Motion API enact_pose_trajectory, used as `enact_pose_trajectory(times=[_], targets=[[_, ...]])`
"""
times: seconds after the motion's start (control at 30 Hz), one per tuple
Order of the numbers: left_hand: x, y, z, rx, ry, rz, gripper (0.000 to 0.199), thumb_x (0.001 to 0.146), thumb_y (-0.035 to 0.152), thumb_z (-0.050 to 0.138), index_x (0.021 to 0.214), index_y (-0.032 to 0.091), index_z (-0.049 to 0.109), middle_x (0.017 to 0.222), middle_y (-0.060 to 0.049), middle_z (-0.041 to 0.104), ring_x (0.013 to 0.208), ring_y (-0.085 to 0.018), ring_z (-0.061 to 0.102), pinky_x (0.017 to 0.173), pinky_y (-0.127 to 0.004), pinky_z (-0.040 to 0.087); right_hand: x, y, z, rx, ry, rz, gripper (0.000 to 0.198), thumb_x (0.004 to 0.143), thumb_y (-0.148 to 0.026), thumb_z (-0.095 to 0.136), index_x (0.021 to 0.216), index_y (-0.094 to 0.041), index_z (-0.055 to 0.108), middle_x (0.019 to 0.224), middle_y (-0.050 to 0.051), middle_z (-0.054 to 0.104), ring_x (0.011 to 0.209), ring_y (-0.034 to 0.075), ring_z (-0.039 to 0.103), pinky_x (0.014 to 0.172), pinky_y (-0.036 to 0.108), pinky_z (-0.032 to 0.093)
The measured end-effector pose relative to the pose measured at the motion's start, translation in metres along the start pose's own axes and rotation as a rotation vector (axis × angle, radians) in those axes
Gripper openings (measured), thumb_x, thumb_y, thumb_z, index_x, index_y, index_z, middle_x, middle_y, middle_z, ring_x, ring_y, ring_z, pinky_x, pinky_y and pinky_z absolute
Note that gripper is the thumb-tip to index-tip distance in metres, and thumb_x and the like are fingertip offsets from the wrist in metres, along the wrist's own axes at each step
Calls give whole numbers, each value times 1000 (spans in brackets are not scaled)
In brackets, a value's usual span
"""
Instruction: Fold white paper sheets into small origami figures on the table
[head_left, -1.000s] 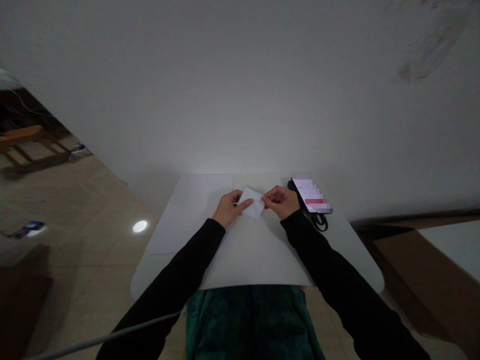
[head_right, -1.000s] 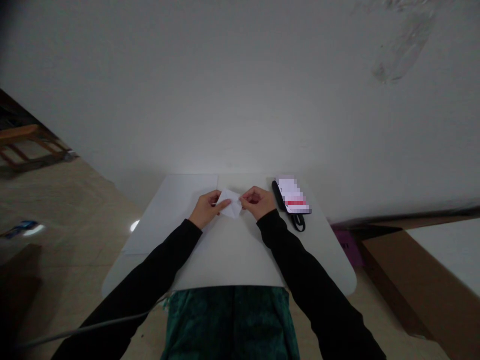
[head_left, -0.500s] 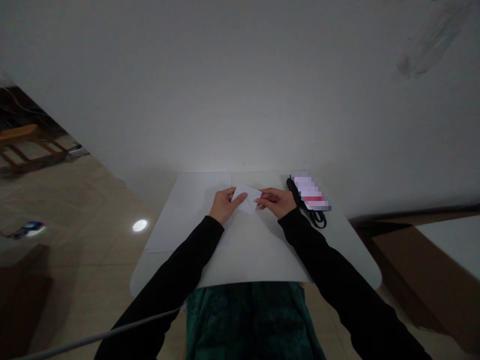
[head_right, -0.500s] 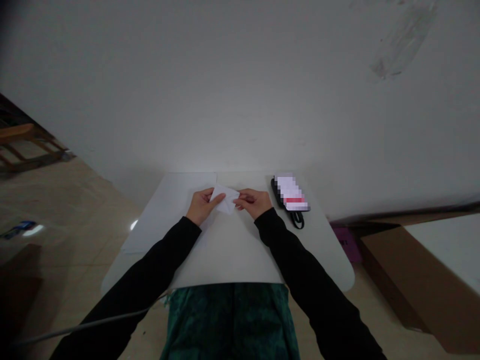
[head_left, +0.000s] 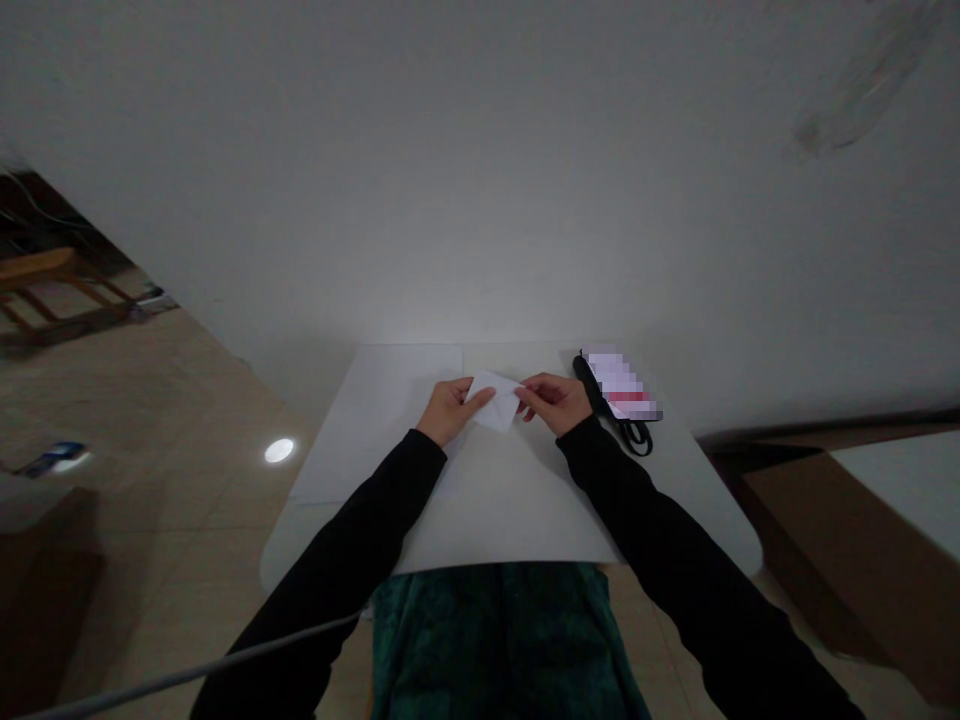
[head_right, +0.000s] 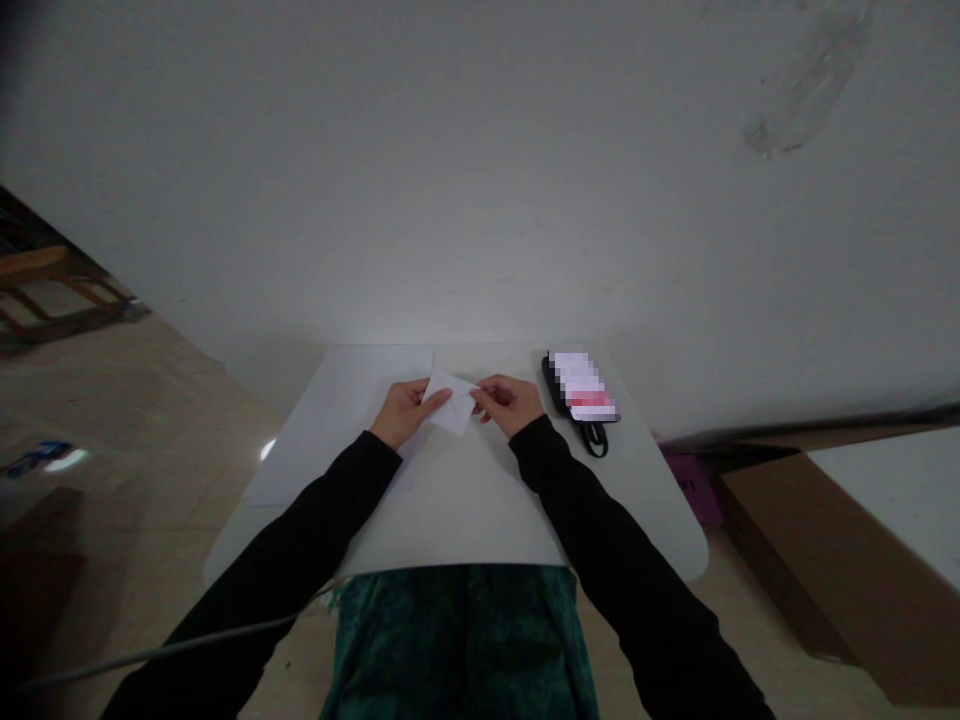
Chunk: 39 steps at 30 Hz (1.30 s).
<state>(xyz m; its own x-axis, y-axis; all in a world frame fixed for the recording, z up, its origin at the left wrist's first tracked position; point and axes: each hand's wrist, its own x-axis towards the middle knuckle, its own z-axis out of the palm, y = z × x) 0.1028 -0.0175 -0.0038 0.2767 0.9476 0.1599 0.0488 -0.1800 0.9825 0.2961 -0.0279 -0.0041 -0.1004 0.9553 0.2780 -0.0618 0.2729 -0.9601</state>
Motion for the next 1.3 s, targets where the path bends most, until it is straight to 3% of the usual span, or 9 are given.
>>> enact_pose_trajectory(times=[0.37, 0.53, 0.67, 0.8, 0.97, 1.07, 1.2, 1.3], targets=[[-3, 9, -1, -73, -114, -62, 37, 71, 43, 73, 91, 11, 71, 77, -7, 72, 60, -15, 64, 51, -25, 52, 1, -9, -3, 239, -120, 200, 32, 61, -41, 78, 58, -18, 56, 44, -4, 58, 34, 10, 51, 30, 19, 36], [-5, 12, 2, -31, -175, -98, 40, 70, 43, 74, 92, 11, 68, 71, -5, 69, 55, -15, 63, 42, -24, 53, -3, -5, 5, 119, -191, 188, 36, 63, -48, 75, 68, -16, 59, 48, -2, 61, 36, 11, 54, 28, 19, 39], [-6, 12, 6, 10, -145, -107, 40, 69, 40, 75, 93, 10, 66, 68, -4, 68, 51, -13, 62, 40, -22, 53, -5, 1, 8, 51, -135, 149, 36, 66, -49, 73, 67, -14, 62, 40, -2, 57, 29, 10, 48, 27, 19, 37], [-4, 10, 5, 52, -116, -113, 38, 70, 41, 74, 89, 9, 68, 69, -5, 68, 52, -12, 62, 42, -21, 54, -2, 5, 6, 69, -76, 157, 38, 63, -49, 75, 67, -14, 63, 44, 1, 61, 32, 13, 55, 29, 22, 43], [-1, 8, 4, -14, -138, -52, 45, 72, 38, 72, 108, 11, 66, 82, -6, 70, 63, -14, 64, 50, -22, 56, 4, 8, -2, 88, -10, 156, 40, 61, -53, 76, 68, -15, 63, 46, 0, 62, 34, 14, 56, 31, 23, 46], [0, 5, 6, -32, -42, -1, 44, 73, 37, 71, 109, 12, 67, 89, -6, 70, 64, -12, 63, 53, -22, 56, 4, 9, -1, 101, 20, 140, 42, 61, -54, 75, 70, -15, 64, 48, 1, 64, 37, 14, 57, 32, 23, 46], [1, 2, 8, -65, 152, 15, 39, 70, 38, 73, 97, 9, 70, 76, -5, 70, 61, -12, 61, 52, -21, 53, 2, 9, 5, 126, 27, 126, 44, 60, -55, 75, 72, -14, 65, 51, 3, 65, 41, 16, 61, 34, 23, 47], [2, 1, 8, -89, 210, -4, 38, 68, 39, 75, 89, 9, 71, 69, -4, 69, 58, -11, 60, 51, -20, 51, 0, 8, 8, 123, 7, 128, 45, 61, -56, 74, 73, -14, 64, 52, 3, 65, 43, 17, 63, 35, 24, 48]])
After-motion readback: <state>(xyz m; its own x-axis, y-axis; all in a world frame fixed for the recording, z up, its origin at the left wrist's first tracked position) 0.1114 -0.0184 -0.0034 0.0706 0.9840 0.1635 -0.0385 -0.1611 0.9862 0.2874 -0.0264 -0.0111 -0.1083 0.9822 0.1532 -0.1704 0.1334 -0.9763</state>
